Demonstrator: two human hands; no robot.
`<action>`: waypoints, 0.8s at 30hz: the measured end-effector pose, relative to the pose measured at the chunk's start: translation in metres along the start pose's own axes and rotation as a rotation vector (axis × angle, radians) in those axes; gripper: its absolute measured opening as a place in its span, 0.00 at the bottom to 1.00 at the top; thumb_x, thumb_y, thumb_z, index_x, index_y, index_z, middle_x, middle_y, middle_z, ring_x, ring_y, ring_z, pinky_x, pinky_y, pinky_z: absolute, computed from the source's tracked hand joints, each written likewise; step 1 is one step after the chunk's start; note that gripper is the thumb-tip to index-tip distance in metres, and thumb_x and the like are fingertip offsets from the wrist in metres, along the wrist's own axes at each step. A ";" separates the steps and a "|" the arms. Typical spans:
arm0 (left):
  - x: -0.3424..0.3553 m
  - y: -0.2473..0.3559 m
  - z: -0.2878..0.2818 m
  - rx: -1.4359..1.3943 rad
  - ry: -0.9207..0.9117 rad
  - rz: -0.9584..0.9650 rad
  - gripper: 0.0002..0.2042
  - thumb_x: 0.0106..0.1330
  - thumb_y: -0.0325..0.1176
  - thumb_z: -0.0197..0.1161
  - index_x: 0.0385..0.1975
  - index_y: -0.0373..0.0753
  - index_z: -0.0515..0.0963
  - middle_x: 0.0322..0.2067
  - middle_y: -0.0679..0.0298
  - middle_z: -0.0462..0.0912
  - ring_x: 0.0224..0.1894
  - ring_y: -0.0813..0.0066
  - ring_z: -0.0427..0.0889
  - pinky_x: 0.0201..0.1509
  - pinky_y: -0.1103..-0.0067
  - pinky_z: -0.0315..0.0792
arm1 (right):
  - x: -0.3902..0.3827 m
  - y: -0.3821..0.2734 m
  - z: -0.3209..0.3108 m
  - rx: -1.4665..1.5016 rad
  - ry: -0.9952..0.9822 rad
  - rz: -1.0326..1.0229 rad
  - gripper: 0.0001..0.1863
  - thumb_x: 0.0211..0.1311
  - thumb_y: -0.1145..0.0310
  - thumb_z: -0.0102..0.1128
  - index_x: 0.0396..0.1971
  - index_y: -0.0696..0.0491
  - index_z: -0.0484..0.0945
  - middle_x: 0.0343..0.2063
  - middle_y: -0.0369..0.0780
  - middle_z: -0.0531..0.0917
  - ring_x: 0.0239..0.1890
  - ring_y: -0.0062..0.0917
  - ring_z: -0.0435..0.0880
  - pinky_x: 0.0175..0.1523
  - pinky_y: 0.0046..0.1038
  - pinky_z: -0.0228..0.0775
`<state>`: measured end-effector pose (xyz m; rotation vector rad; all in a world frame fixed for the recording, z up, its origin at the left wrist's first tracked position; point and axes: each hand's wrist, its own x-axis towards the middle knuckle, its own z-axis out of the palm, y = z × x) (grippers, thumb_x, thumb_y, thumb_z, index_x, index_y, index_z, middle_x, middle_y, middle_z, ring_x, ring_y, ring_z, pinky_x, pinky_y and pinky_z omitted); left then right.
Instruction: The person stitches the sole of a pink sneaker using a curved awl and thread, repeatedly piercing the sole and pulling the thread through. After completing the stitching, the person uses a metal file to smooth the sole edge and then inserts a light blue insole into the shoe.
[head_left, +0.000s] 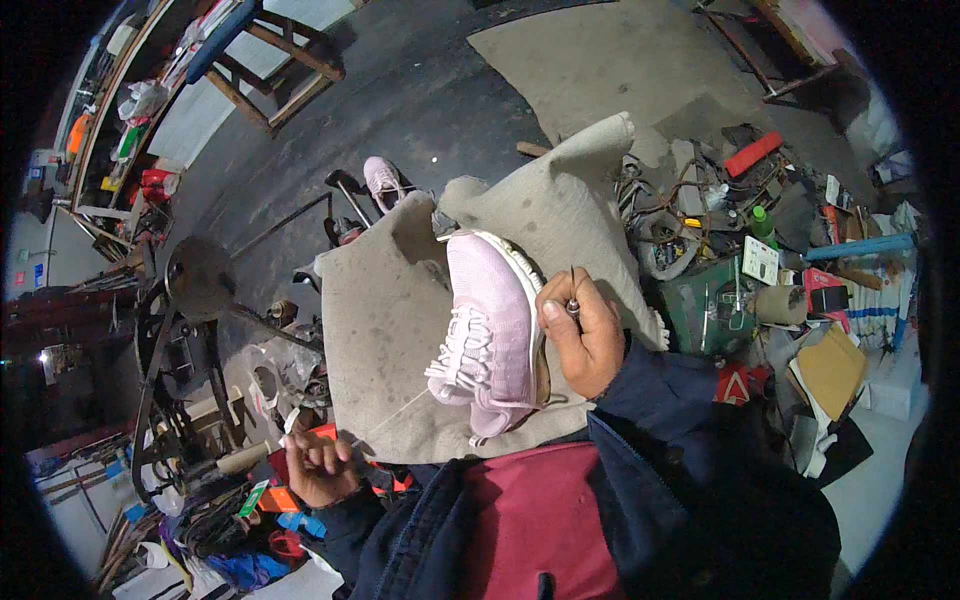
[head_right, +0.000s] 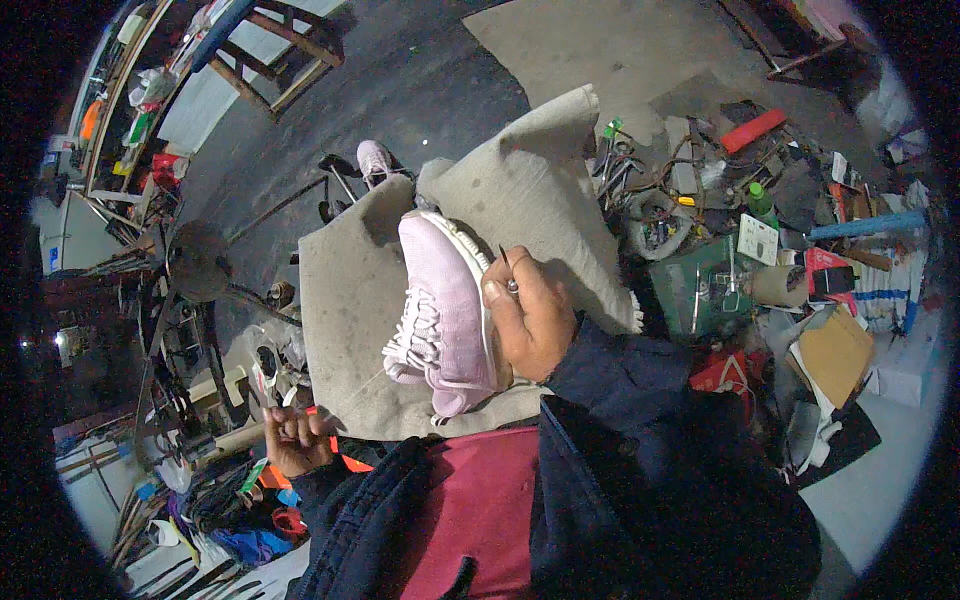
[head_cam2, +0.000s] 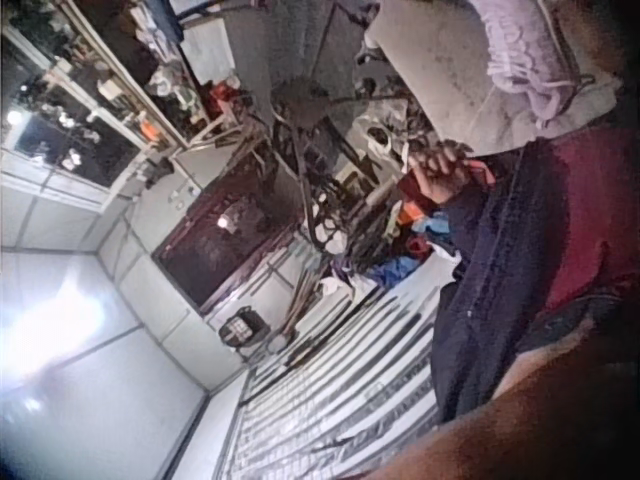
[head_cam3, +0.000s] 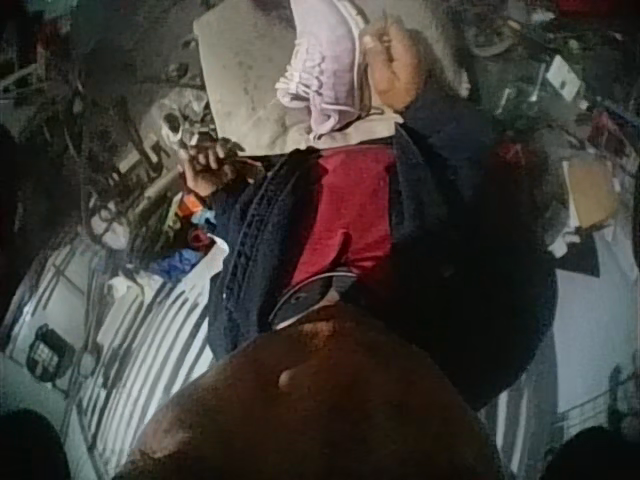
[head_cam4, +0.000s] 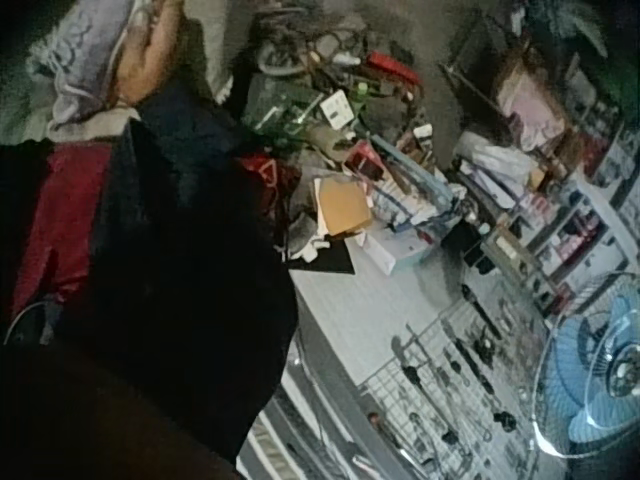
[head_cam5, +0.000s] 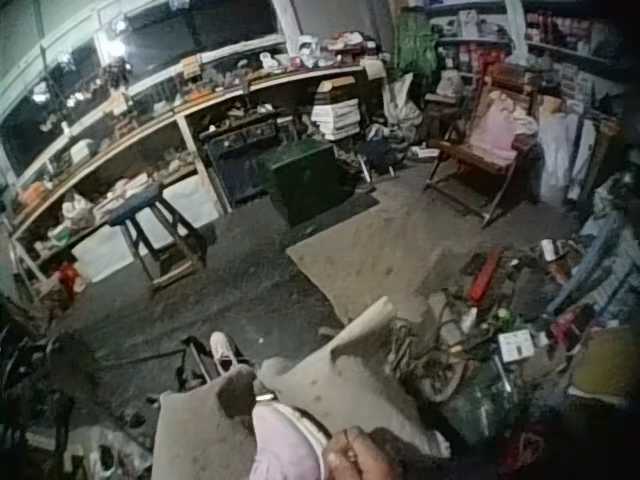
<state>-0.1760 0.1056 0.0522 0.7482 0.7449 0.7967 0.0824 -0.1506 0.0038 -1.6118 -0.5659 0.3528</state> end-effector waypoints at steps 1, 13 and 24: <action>-0.005 -0.002 -0.006 0.162 -0.139 0.011 0.14 0.79 0.44 0.57 0.32 0.43 0.74 0.16 0.73 0.63 0.15 0.80 0.58 0.20 0.76 0.62 | 0.000 0.000 0.000 0.010 -0.001 0.010 0.05 0.73 0.73 0.50 0.41 0.59 0.70 0.28 0.44 0.81 0.31 0.36 0.84 0.39 0.35 0.75; -0.073 -0.019 -0.006 0.540 0.192 -0.326 0.14 0.74 0.45 0.63 0.33 0.41 0.75 0.24 0.68 0.74 0.20 0.75 0.72 0.27 0.73 0.75 | 0.000 0.002 0.003 -0.038 0.043 -0.052 0.05 0.77 0.74 0.45 0.38 0.59 0.67 0.28 0.41 0.75 0.27 0.23 0.73 0.35 0.27 0.68; -0.047 -0.012 -0.062 0.393 0.037 -0.164 0.15 0.74 0.50 0.61 0.39 0.42 0.77 0.21 0.65 0.75 0.21 0.73 0.71 0.32 0.72 0.76 | 0.002 0.001 0.004 0.015 -0.019 -0.033 0.05 0.74 0.73 0.49 0.42 0.59 0.69 0.31 0.46 0.81 0.31 0.37 0.84 0.39 0.35 0.74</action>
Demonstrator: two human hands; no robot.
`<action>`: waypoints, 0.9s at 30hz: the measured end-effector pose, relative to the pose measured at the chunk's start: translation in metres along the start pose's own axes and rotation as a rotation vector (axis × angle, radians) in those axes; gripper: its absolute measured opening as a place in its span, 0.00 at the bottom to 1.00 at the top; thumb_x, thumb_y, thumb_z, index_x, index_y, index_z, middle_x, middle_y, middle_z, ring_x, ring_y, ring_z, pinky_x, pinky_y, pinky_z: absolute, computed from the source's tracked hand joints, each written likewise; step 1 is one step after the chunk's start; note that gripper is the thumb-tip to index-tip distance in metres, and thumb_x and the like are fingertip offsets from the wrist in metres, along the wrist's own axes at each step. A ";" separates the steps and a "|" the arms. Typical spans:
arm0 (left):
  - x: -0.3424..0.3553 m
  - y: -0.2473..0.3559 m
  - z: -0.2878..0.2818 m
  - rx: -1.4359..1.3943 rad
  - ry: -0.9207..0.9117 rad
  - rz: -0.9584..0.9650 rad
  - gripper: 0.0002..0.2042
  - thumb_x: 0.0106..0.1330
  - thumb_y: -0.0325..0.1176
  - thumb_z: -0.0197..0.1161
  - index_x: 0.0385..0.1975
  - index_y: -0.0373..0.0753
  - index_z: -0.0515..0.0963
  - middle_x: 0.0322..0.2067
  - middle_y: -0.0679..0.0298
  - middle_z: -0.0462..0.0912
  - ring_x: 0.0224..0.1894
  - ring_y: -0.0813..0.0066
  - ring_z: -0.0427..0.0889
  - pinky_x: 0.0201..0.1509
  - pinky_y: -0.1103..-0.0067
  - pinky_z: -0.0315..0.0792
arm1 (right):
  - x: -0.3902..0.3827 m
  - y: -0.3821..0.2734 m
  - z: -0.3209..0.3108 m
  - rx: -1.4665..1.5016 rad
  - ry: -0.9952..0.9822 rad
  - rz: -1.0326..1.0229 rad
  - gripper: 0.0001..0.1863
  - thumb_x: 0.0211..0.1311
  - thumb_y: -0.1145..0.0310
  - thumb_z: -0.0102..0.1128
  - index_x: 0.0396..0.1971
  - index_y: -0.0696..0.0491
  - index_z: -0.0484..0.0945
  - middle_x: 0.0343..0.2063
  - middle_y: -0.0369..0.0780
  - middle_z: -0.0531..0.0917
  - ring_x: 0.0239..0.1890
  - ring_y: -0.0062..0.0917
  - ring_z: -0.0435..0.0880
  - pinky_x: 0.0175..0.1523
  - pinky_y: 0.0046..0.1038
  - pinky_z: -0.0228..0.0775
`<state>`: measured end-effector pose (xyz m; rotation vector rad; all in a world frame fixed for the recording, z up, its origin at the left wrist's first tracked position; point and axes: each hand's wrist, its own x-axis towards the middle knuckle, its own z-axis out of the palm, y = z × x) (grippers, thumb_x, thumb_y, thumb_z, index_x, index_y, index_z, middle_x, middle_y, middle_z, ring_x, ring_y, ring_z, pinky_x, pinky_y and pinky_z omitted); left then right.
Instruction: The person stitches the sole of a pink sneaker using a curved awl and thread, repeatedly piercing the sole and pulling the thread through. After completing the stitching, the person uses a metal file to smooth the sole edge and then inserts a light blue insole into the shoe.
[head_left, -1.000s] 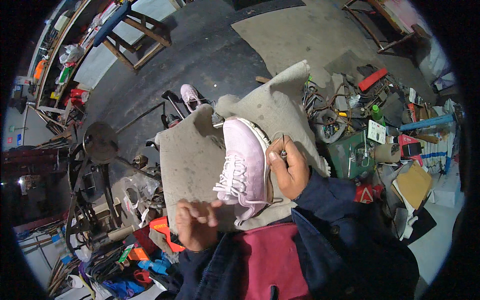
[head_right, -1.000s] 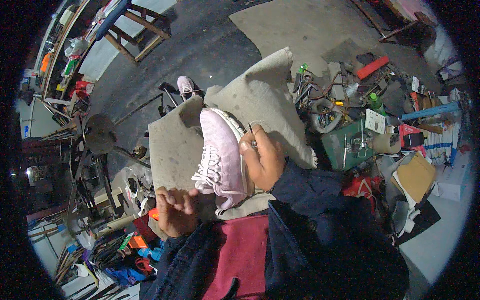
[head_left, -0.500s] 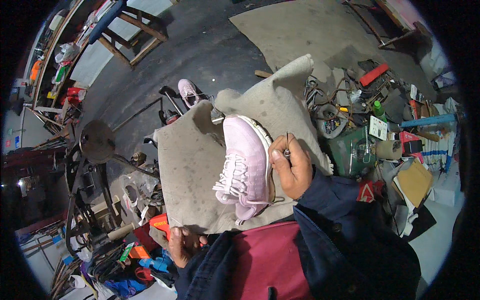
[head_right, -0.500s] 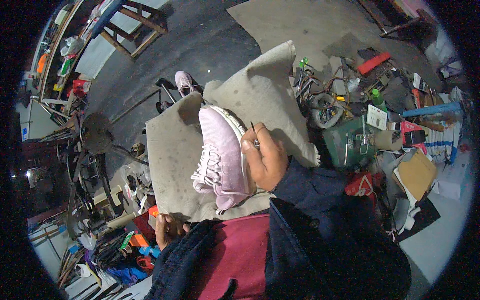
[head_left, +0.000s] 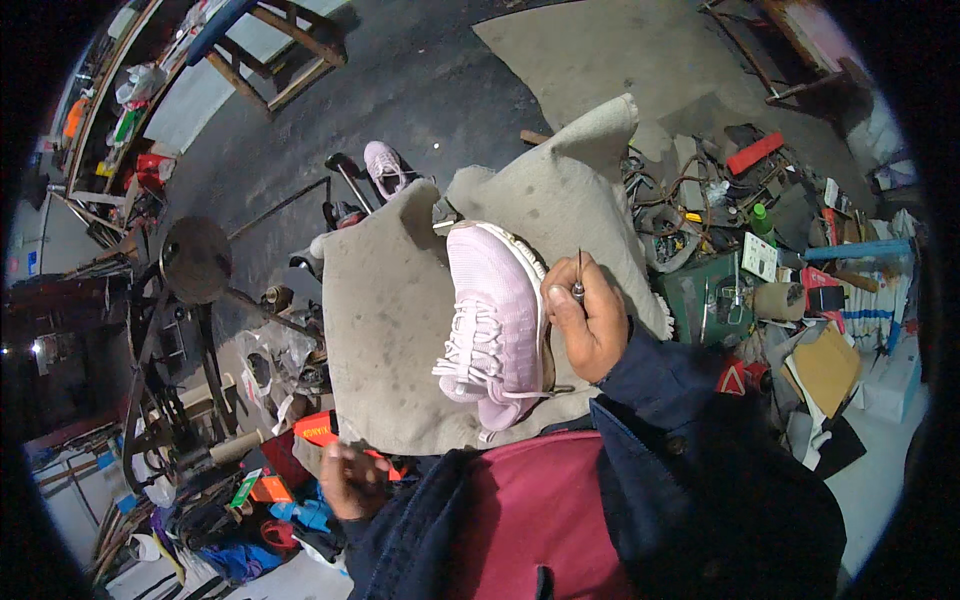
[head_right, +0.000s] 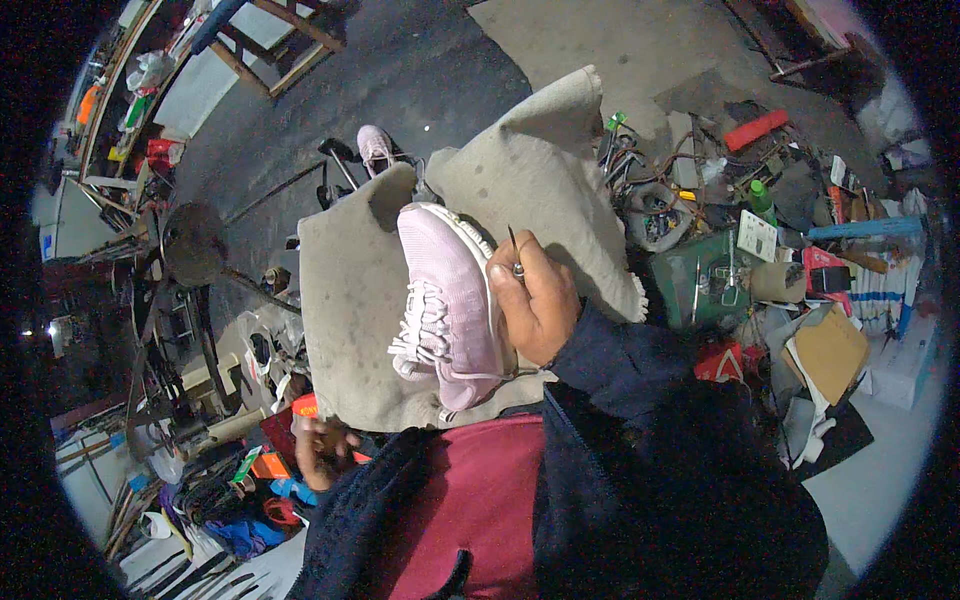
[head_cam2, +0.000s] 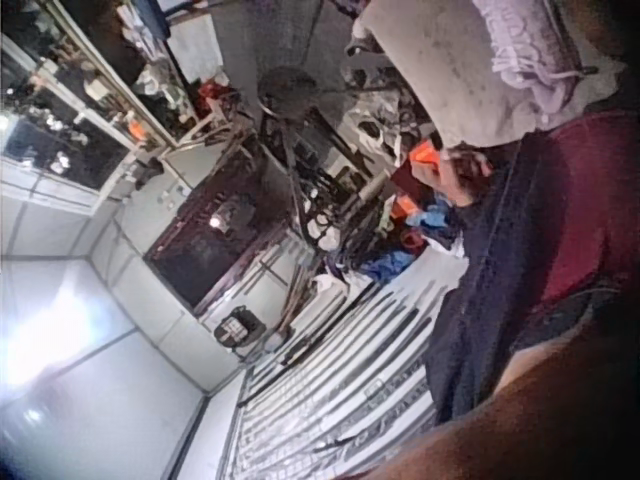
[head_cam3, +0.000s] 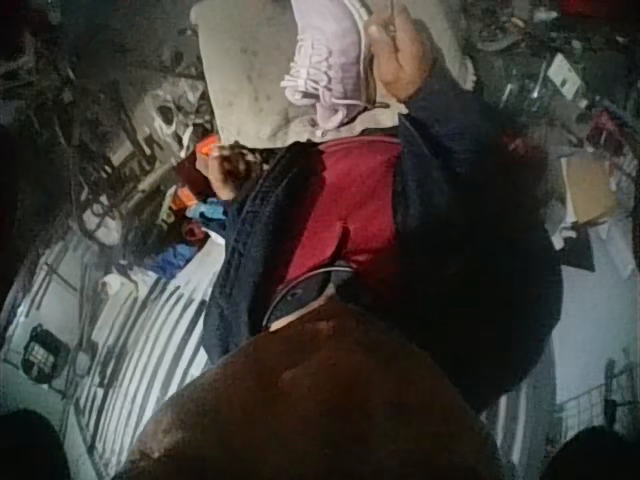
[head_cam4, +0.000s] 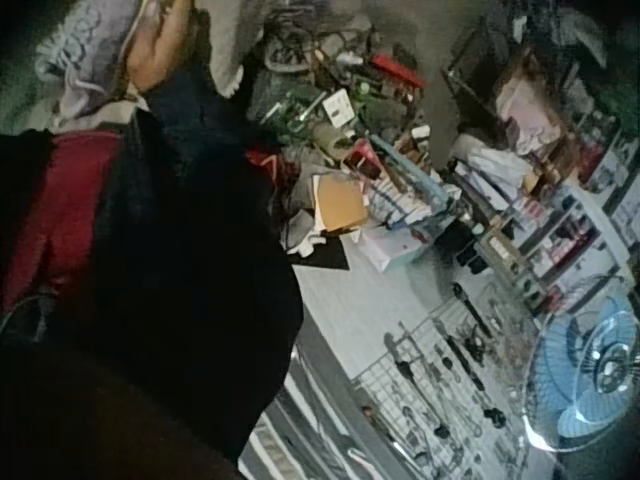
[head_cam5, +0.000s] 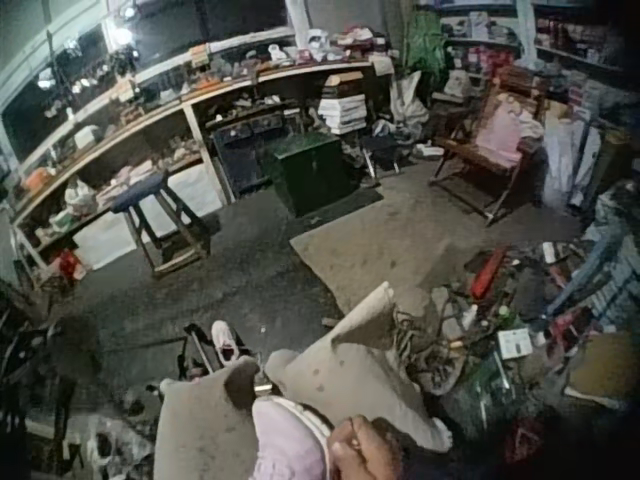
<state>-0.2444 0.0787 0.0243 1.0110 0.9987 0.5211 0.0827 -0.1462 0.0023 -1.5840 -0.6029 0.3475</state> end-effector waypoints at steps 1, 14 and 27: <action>0.013 0.014 -0.002 0.081 -0.023 0.079 0.18 0.75 0.53 0.59 0.33 0.45 0.74 0.18 0.67 0.71 0.16 0.75 0.65 0.30 0.70 0.75 | 0.000 -0.001 -0.002 0.032 -0.001 0.013 0.05 0.74 0.72 0.49 0.41 0.59 0.69 0.31 0.45 0.81 0.30 0.33 0.83 0.38 0.34 0.74; 0.065 0.065 0.210 0.906 -0.570 0.704 0.41 0.56 0.39 0.77 0.71 0.39 0.67 0.72 0.48 0.67 0.74 0.53 0.67 0.70 0.60 0.66 | 0.016 -0.005 -0.029 0.289 0.173 0.200 0.05 0.72 0.72 0.58 0.34 0.56 0.76 0.36 0.37 0.86 0.21 0.08 0.68 0.27 0.17 0.62; 0.122 0.017 0.271 0.824 -0.957 0.456 0.60 0.45 0.37 0.83 0.78 0.35 0.49 0.72 0.44 0.60 0.77 0.54 0.58 0.80 0.67 0.50 | 0.001 -0.018 -0.068 -0.379 0.127 -0.039 0.18 0.70 0.78 0.52 0.58 0.60 0.78 0.37 0.43 0.82 0.36 0.26 0.82 0.44 0.28 0.75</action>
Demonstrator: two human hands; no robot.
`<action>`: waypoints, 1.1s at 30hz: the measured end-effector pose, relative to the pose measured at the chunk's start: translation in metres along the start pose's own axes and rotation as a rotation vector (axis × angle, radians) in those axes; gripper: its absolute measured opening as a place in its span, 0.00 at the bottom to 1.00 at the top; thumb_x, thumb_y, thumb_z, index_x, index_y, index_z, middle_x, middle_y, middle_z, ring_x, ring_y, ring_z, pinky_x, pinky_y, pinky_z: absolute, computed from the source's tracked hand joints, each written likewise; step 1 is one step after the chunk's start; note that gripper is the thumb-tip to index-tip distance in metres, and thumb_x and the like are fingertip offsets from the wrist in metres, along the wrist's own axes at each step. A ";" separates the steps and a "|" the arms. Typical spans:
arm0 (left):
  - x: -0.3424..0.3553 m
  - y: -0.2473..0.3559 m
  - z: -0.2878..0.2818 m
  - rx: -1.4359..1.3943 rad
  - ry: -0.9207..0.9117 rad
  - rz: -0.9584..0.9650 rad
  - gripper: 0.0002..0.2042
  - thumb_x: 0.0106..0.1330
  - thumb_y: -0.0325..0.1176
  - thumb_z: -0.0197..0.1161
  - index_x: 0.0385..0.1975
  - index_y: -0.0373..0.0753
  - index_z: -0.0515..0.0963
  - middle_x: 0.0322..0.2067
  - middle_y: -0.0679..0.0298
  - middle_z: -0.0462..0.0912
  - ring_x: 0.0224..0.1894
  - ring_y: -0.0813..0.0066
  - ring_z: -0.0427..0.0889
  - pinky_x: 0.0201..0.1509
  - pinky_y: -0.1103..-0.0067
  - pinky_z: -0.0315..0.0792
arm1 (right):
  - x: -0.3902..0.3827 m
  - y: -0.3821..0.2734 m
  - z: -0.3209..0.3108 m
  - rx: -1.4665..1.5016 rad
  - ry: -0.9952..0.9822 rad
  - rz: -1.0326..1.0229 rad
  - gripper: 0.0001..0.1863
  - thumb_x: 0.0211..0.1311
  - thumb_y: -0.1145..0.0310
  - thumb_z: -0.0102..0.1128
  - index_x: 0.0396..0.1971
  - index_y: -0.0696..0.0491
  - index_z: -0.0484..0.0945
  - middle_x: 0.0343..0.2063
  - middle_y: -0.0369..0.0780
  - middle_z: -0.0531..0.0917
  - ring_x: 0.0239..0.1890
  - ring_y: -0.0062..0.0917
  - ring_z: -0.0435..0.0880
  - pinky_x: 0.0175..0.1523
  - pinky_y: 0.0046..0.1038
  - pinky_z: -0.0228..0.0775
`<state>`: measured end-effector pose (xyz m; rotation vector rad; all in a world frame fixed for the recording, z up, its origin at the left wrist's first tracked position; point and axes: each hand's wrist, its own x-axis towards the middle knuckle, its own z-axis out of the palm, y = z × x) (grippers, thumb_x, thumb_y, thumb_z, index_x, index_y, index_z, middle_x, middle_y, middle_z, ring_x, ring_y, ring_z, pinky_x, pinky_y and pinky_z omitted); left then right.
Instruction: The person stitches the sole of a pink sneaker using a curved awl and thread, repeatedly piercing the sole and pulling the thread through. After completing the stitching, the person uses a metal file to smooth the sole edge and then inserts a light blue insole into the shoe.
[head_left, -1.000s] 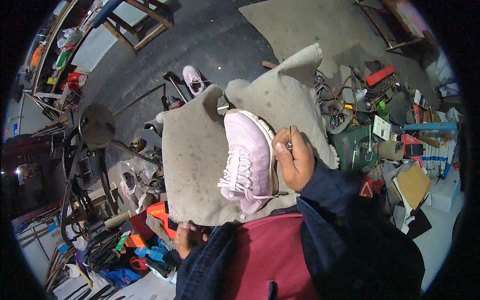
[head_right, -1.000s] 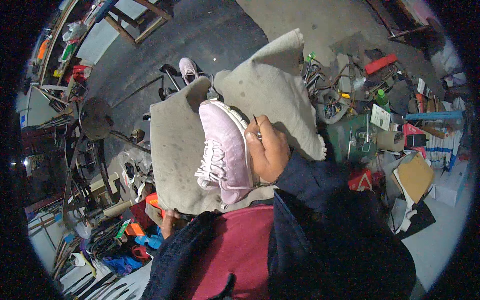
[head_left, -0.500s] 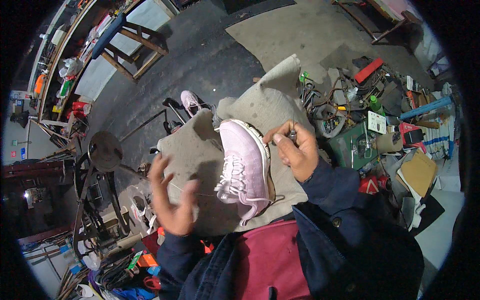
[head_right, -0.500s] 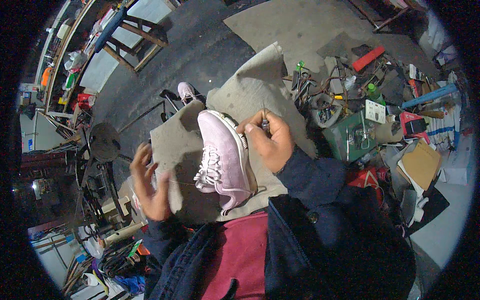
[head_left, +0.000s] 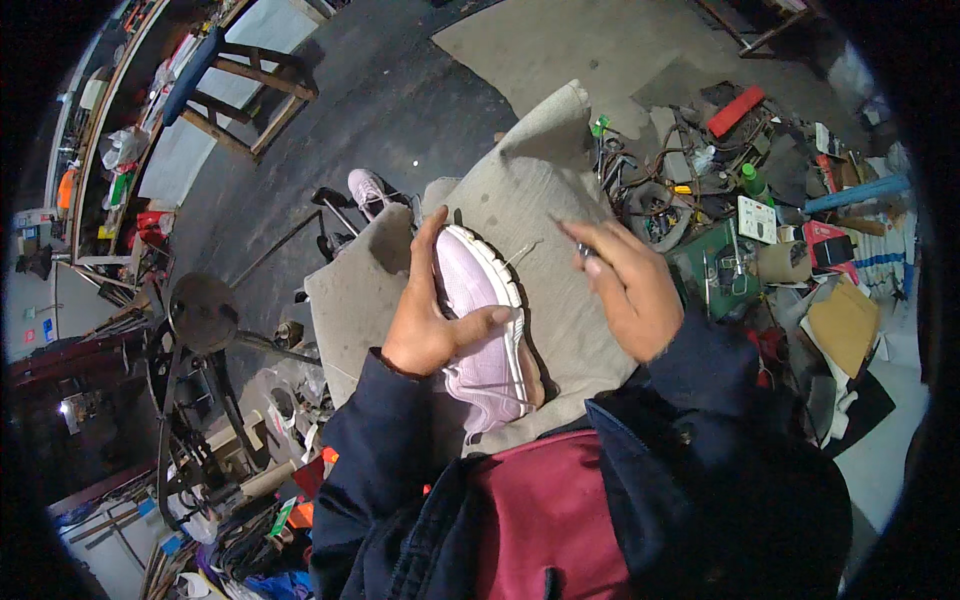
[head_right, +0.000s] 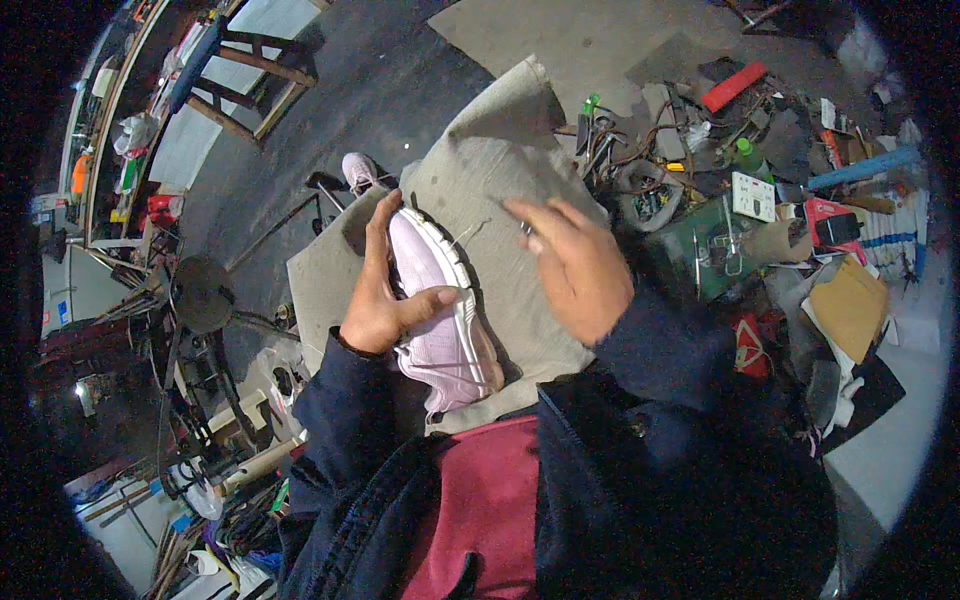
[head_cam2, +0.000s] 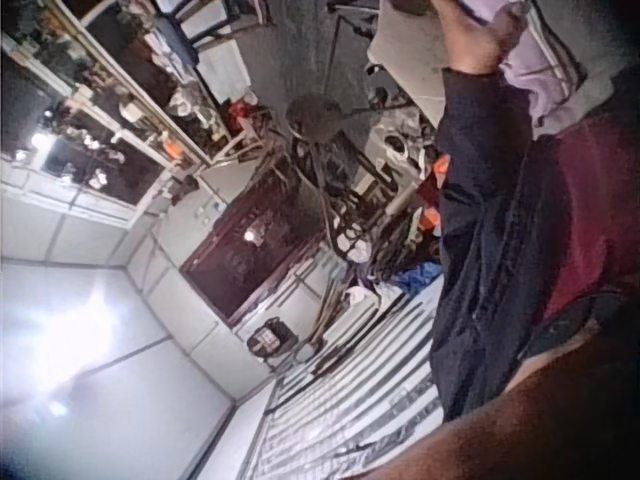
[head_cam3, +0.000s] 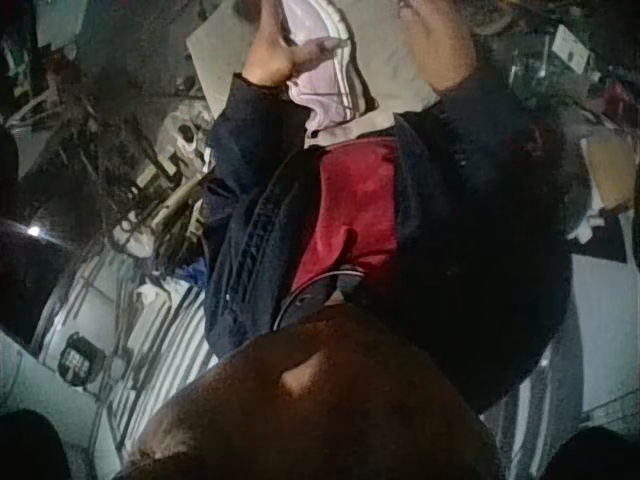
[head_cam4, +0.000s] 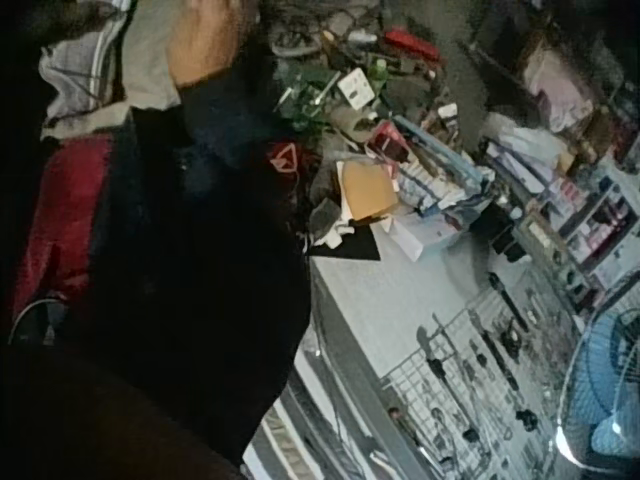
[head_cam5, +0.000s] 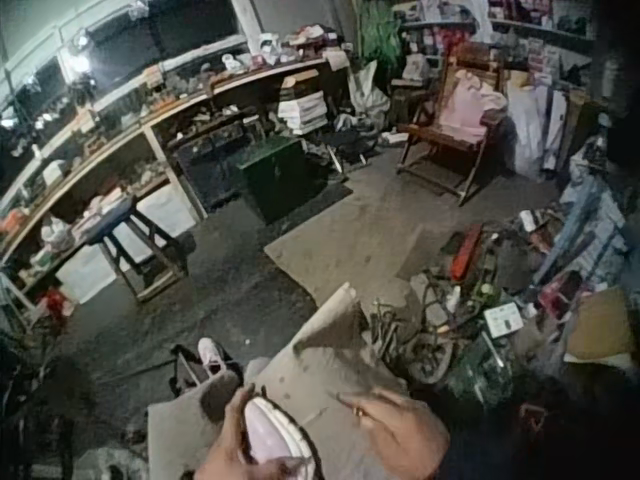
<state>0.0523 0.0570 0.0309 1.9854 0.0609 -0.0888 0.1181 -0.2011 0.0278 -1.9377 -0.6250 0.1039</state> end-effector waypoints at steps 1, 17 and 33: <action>0.000 -0.003 -0.001 -0.035 -0.002 -0.019 0.60 0.44 0.37 0.84 0.78 0.35 0.49 0.72 0.44 0.60 0.77 0.54 0.58 0.80 0.67 0.50 | -0.007 -0.003 0.001 0.079 -0.044 -0.020 0.20 0.70 0.79 0.51 0.61 0.59 0.78 0.37 0.44 0.82 0.35 0.28 0.83 0.45 0.28 0.75; 0.001 -0.011 0.000 -0.125 -0.015 -0.042 0.61 0.44 0.36 0.84 0.78 0.35 0.49 0.74 0.45 0.57 0.78 0.54 0.54 0.81 0.67 0.46 | -0.030 -0.005 0.022 0.222 -0.248 0.030 0.24 0.72 0.79 0.50 0.66 0.57 0.76 0.36 0.47 0.84 0.32 0.29 0.84 0.42 0.29 0.76; 0.003 -0.002 0.002 -0.025 -0.002 0.028 0.52 0.52 0.35 0.79 0.76 0.36 0.52 0.71 0.46 0.60 0.77 0.54 0.57 0.80 0.66 0.49 | 0.017 -0.006 0.001 0.078 -0.521 0.003 0.21 0.71 0.76 0.54 0.61 0.52 0.82 0.29 0.47 0.84 0.29 0.32 0.83 0.41 0.33 0.77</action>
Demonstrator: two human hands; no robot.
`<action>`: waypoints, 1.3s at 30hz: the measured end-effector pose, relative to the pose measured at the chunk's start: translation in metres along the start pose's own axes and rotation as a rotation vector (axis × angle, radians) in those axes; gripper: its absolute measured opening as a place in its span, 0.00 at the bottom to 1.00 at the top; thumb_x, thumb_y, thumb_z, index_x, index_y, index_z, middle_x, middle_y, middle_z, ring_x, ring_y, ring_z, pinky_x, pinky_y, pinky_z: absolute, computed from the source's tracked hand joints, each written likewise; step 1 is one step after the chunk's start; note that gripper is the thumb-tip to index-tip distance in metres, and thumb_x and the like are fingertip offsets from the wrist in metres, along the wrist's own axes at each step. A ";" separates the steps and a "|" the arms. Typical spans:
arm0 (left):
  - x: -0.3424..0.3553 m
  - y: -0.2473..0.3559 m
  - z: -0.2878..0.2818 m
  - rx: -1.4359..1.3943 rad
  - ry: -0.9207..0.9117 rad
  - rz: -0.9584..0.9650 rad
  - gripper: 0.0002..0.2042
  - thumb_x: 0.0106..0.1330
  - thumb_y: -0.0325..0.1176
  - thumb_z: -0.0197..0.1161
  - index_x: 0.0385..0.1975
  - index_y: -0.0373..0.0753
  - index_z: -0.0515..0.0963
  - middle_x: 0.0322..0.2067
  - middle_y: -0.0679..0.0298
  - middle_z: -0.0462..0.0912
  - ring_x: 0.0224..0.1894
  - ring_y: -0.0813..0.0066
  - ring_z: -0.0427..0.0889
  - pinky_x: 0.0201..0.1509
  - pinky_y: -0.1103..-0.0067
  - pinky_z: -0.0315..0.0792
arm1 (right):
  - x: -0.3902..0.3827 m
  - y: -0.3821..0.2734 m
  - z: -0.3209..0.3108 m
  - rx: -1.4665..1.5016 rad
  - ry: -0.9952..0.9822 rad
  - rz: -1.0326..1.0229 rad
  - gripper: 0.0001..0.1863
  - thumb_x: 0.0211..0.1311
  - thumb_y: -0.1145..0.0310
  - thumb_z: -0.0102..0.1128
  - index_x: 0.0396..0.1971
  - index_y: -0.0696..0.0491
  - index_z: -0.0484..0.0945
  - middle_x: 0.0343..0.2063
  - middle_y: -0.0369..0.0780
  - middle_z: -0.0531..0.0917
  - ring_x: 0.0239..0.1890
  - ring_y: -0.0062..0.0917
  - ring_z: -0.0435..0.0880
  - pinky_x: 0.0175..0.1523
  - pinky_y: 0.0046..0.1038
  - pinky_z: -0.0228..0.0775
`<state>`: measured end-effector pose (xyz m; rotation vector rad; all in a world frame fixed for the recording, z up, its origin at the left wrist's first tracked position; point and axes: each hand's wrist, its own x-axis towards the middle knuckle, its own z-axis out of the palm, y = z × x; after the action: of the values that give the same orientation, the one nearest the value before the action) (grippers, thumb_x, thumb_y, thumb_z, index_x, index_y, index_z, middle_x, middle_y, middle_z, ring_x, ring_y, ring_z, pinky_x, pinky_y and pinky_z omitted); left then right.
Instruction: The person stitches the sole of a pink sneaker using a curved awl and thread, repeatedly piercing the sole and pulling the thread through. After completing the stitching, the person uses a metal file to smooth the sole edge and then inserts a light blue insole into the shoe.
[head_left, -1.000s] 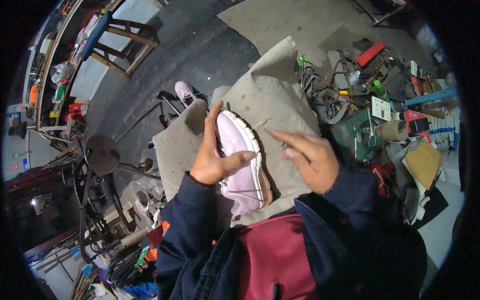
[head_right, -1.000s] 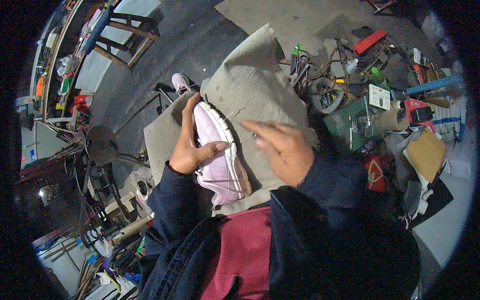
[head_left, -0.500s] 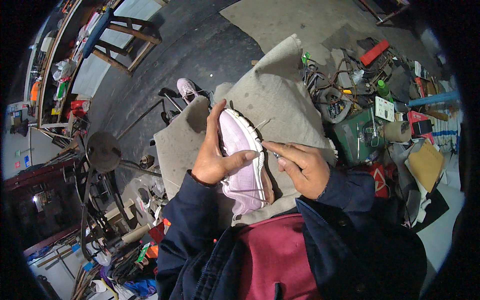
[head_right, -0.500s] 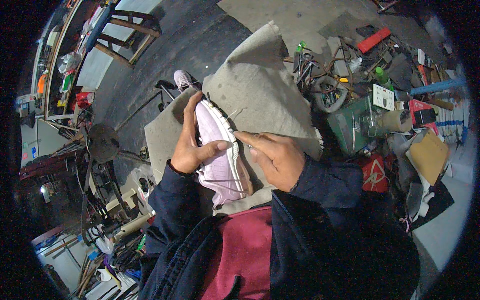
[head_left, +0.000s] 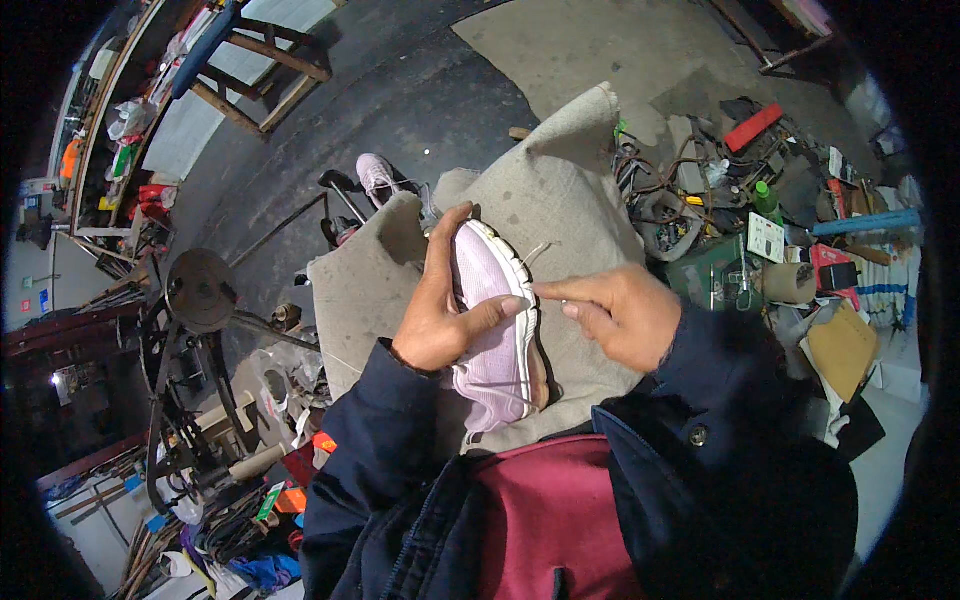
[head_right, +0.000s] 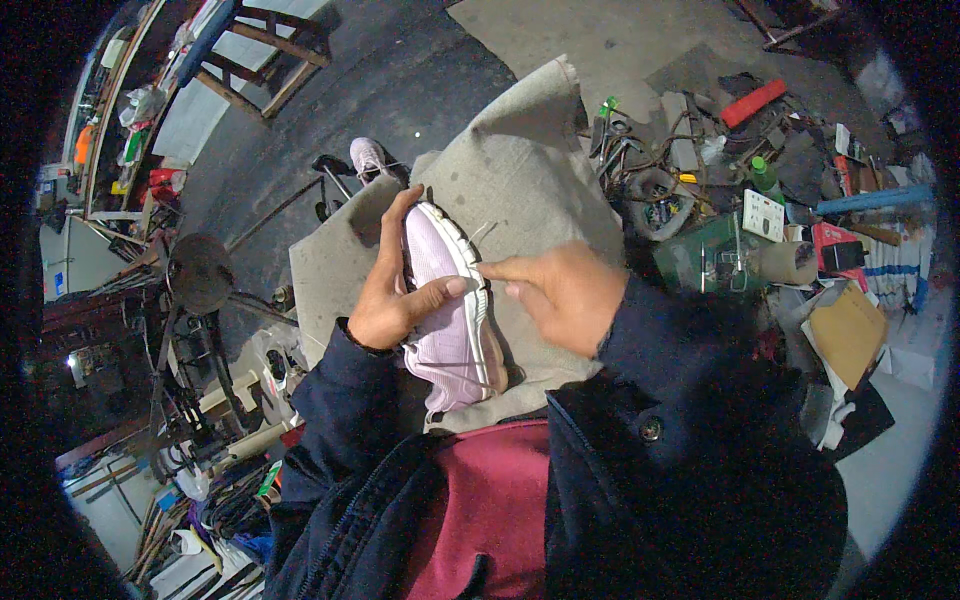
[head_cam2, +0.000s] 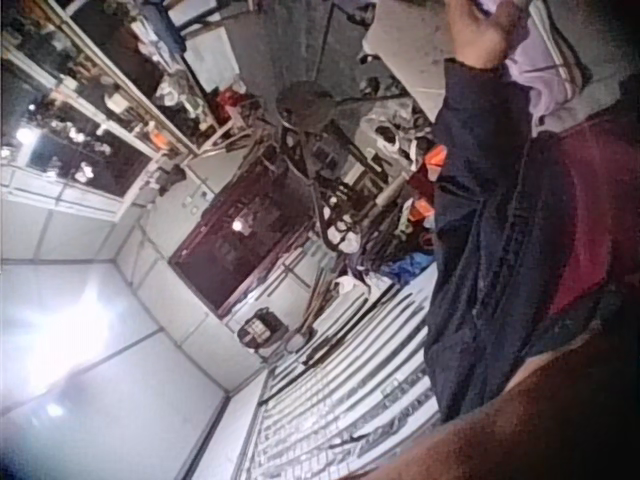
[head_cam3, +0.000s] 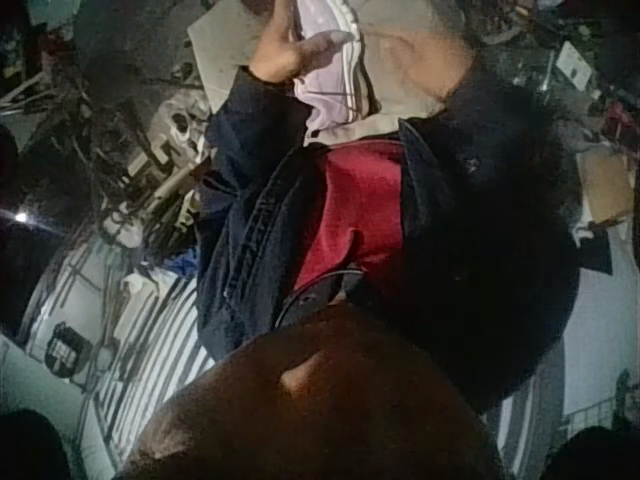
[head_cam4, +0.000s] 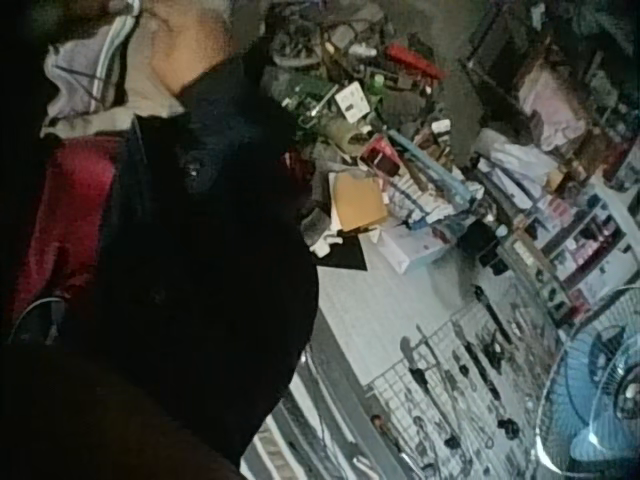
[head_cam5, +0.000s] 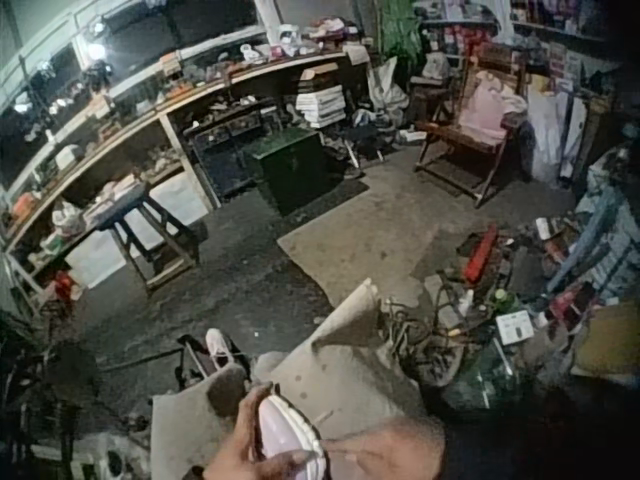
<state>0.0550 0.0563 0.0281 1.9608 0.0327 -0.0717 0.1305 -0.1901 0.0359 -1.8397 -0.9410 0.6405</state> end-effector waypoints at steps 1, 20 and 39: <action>0.000 0.000 0.000 0.013 -0.001 0.010 0.52 0.52 0.35 0.79 0.76 0.36 0.53 0.71 0.46 0.61 0.77 0.53 0.57 0.80 0.66 0.49 | 0.006 -0.001 -0.012 0.046 -0.092 0.077 0.19 0.70 0.74 0.55 0.58 0.52 0.83 0.31 0.49 0.86 0.32 0.39 0.86 0.43 0.35 0.78; -0.020 0.001 -0.005 -0.004 0.079 0.030 0.49 0.57 0.35 0.78 0.77 0.35 0.55 0.71 0.47 0.65 0.75 0.52 0.63 0.77 0.64 0.58 | 0.025 0.004 -0.033 0.050 -0.276 0.085 0.18 0.72 0.71 0.57 0.58 0.50 0.84 0.24 0.41 0.81 0.26 0.20 0.78 0.37 0.28 0.73; -0.131 0.042 0.035 0.034 0.011 -0.526 0.16 0.66 0.33 0.72 0.49 0.32 0.82 0.44 0.51 0.86 0.44 0.60 0.86 0.47 0.72 0.77 | 0.016 0.002 -0.035 0.063 -0.256 0.176 0.18 0.72 0.71 0.57 0.59 0.49 0.84 0.43 0.49 0.90 0.41 0.27 0.89 0.52 0.29 0.77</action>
<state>-0.0741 0.0094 0.0622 1.9407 0.5571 -0.4076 0.1665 -0.1948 0.0481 -1.8255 -0.9162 1.0224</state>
